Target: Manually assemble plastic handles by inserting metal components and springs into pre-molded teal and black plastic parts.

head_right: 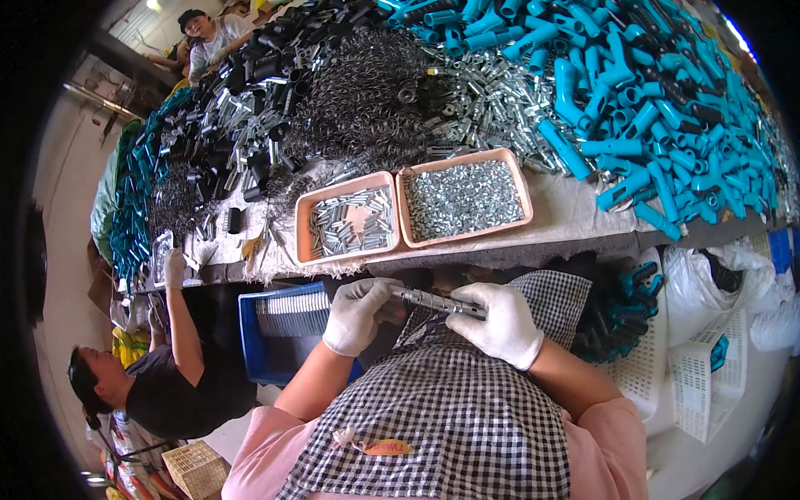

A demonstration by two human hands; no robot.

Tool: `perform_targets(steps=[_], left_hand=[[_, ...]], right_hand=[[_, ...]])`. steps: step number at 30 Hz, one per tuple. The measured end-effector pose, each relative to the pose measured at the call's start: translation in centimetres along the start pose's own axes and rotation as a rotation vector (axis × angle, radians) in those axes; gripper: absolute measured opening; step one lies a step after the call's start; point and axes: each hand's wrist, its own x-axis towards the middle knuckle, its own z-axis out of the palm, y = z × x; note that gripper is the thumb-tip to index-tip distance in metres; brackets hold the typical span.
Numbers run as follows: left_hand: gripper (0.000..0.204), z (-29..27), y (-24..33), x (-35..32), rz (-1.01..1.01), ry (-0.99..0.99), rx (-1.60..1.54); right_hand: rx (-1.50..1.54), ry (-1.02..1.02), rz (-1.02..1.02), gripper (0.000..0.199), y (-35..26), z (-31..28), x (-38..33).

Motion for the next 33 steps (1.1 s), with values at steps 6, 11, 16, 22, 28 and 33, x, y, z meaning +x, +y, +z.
perform_targets(steps=[6,11,16,22,28,33], left_hand=[[0.034,2.5,0.2,0.2,0.023,0.024,-0.065],[0.030,3.3,0.3,0.3,0.025,0.040,-0.105],[0.027,4.1,0.4,0.8,0.024,0.080,-0.076],[0.035,4.3,-0.1,1.6,0.070,0.061,0.013],[0.061,3.9,-1.1,1.9,0.173,0.003,0.061],[0.052,3.5,-1.1,1.6,0.172,-0.026,0.057]], right_hand=[[-0.070,0.044,-0.060,0.035,1.0,-0.1,-0.1],[-0.100,0.038,-0.108,0.041,1.4,-0.8,-0.2],[-0.221,0.055,-0.197,0.041,2.3,-1.1,-0.6],[0.189,0.003,0.001,0.030,3.0,-0.9,-1.1],[0.932,-0.379,0.737,0.025,3.0,-1.9,-0.7],[0.975,-0.397,0.755,0.026,2.7,-1.4,-0.7]])
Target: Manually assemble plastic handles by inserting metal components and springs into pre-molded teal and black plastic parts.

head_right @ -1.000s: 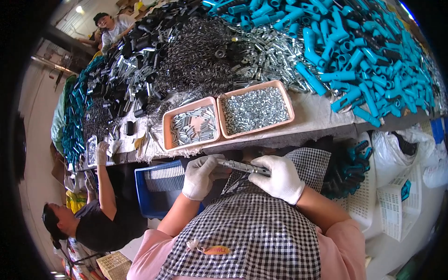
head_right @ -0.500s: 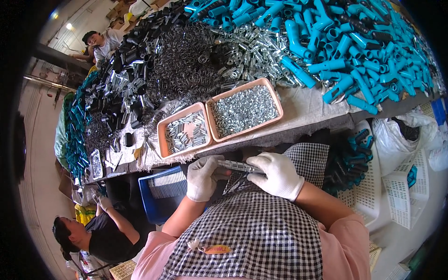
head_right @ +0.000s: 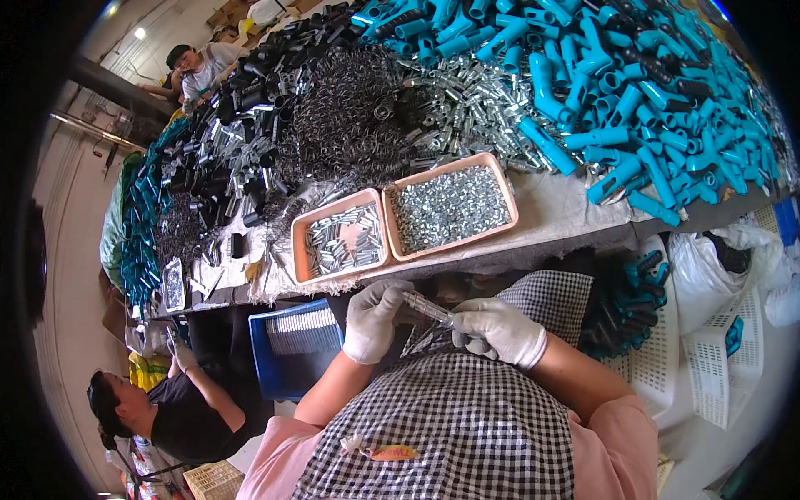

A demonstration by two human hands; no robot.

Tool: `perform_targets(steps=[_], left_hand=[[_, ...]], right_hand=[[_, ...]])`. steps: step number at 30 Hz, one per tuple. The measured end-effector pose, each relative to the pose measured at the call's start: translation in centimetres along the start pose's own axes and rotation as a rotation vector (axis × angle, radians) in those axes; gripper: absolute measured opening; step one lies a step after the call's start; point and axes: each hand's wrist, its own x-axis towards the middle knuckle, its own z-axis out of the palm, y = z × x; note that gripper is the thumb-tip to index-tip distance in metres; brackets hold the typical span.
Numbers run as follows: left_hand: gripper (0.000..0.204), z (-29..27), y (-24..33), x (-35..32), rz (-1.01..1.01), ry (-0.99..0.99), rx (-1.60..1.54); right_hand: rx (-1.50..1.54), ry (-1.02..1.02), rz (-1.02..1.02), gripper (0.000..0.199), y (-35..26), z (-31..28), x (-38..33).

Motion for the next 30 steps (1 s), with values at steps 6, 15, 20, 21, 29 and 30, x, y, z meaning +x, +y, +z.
perform_targets(steps=[6,15,20,21,29,30], left_hand=[[0.048,-0.6,-0.2,-0.5,-0.007,-0.042,-0.032],[0.059,-1.0,1.7,-1.5,0.141,-0.291,0.204],[0.060,-1.0,2.2,-1.7,0.152,-0.282,0.306],[0.060,-1.1,2.2,-1.5,0.193,-0.290,0.343],[0.056,-0.8,2.4,0.0,0.398,-0.306,0.694],[0.057,-0.5,2.5,0.2,0.426,-0.315,0.707]], right_hand=[[-0.889,0.376,-0.798,0.029,0.2,2.1,0.1],[-1.172,0.435,-1.000,0.035,-1.0,2.6,-1.1],[-1.129,0.443,-1.072,0.035,-0.4,2.4,-0.8],[-1.159,0.443,-1.108,0.034,-0.5,2.3,-0.8],[-1.170,0.462,-1.135,0.033,-0.9,1.0,-1.3],[-1.163,0.465,-1.136,0.033,-1.0,0.9,-1.5]])
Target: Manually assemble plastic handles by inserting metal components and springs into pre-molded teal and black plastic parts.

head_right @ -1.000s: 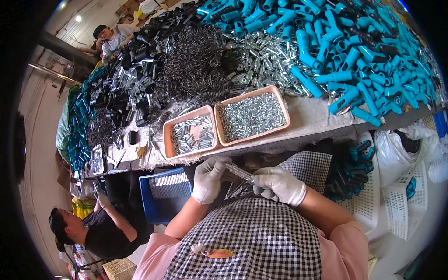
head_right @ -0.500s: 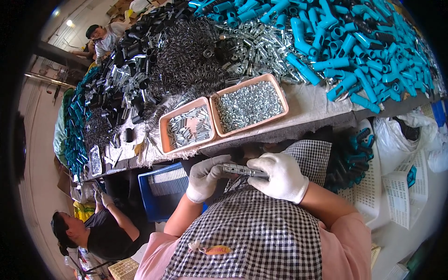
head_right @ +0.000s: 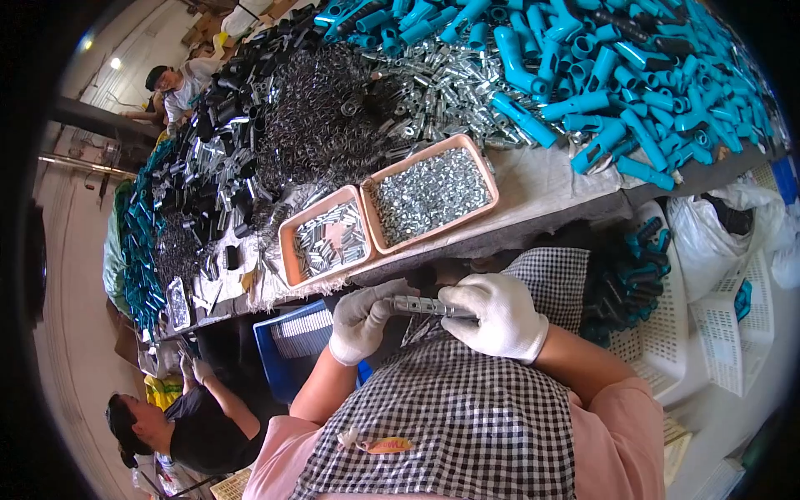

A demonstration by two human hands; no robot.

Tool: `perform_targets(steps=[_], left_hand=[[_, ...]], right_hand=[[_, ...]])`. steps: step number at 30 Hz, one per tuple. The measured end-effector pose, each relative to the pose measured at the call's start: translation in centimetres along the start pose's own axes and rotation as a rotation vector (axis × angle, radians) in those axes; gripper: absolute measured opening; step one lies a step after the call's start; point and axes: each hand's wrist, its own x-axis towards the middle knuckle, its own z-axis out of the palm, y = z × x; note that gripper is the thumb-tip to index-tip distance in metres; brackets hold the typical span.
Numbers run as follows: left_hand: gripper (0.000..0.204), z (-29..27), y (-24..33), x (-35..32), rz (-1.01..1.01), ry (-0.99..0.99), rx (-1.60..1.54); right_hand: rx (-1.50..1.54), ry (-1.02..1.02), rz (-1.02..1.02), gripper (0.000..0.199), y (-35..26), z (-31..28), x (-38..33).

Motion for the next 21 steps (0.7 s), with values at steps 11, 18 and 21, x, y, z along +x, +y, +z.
perform_targets(steps=[11,18,21], left_hand=[[0.053,0.0,3.4,6.9,0.152,-0.213,0.151],[0.044,1.6,2.5,18.9,0.406,-0.348,0.136],[0.047,5.4,3.8,26.8,0.335,-0.179,0.631]], right_hand=[[0.108,0.028,0.208,0.039,1.2,-2.0,-1.5],[0.146,0.224,0.338,0.039,1.9,-5.1,-2.9],[0.129,0.239,0.397,0.038,2.1,-5.9,-3.5]])
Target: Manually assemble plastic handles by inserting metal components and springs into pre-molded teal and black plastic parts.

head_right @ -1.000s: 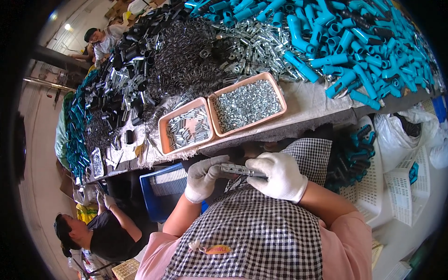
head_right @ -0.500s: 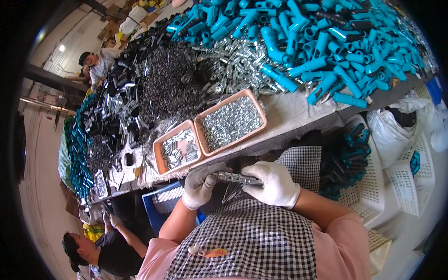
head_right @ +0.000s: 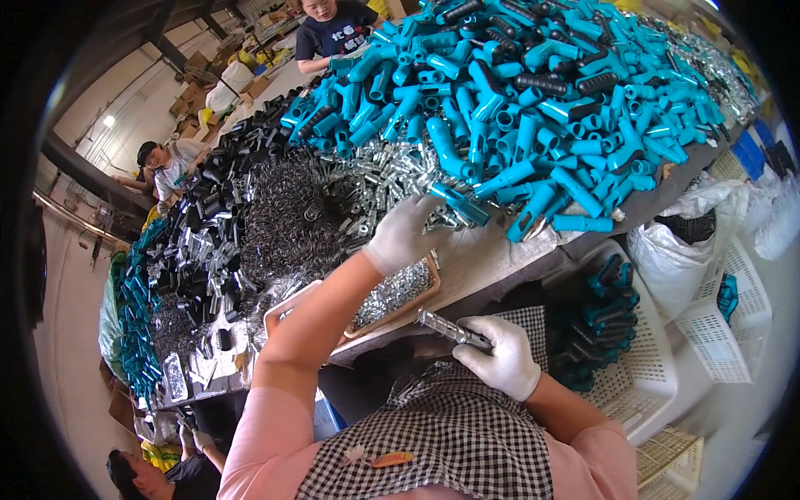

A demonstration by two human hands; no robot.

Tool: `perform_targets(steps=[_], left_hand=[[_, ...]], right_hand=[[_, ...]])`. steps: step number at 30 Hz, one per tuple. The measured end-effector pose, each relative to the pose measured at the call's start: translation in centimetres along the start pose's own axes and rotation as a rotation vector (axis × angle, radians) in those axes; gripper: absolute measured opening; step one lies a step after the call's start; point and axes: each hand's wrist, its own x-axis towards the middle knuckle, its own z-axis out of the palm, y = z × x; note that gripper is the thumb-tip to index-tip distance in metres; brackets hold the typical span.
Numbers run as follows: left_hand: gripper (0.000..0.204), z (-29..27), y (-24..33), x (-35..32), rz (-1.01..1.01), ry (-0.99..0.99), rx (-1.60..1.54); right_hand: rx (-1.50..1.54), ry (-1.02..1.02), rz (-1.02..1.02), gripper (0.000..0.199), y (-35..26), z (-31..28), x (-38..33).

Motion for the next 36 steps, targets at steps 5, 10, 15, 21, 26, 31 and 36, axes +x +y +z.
perform_targets(steps=[5,10,15,21,26,31,36], left_hand=[[0.040,4.7,-4.4,6.3,0.111,-0.113,0.560],[0.018,1.7,-3.7,3.9,0.150,-0.001,0.276],[0.065,-6.1,-1.4,-6.1,0.087,0.032,0.055],[0.034,-9.0,0.9,-17.6,-0.134,-0.097,-0.284],[0.046,-10.5,1.9,-22.9,-0.246,-0.164,-0.190],[0.049,-10.2,1.4,-25.9,-0.420,-0.066,-0.168],[0.031,-4.9,-0.3,-29.8,-0.769,0.431,-1.513]], right_hand=[[0.005,0.012,0.059,0.039,-0.9,-0.6,-0.1],[-0.061,0.102,0.064,0.038,0.7,-1.2,-0.4],[-0.052,0.060,0.004,0.036,1.5,-0.9,0.1],[-0.057,-0.089,-0.096,0.032,0.4,1.6,1.1],[0.021,-0.349,-0.020,0.034,-0.8,3.2,1.4],[0.111,-0.436,0.053,0.034,-1.6,4.5,1.5],[0.627,-0.643,0.564,0.046,-2.0,4.5,1.3]])
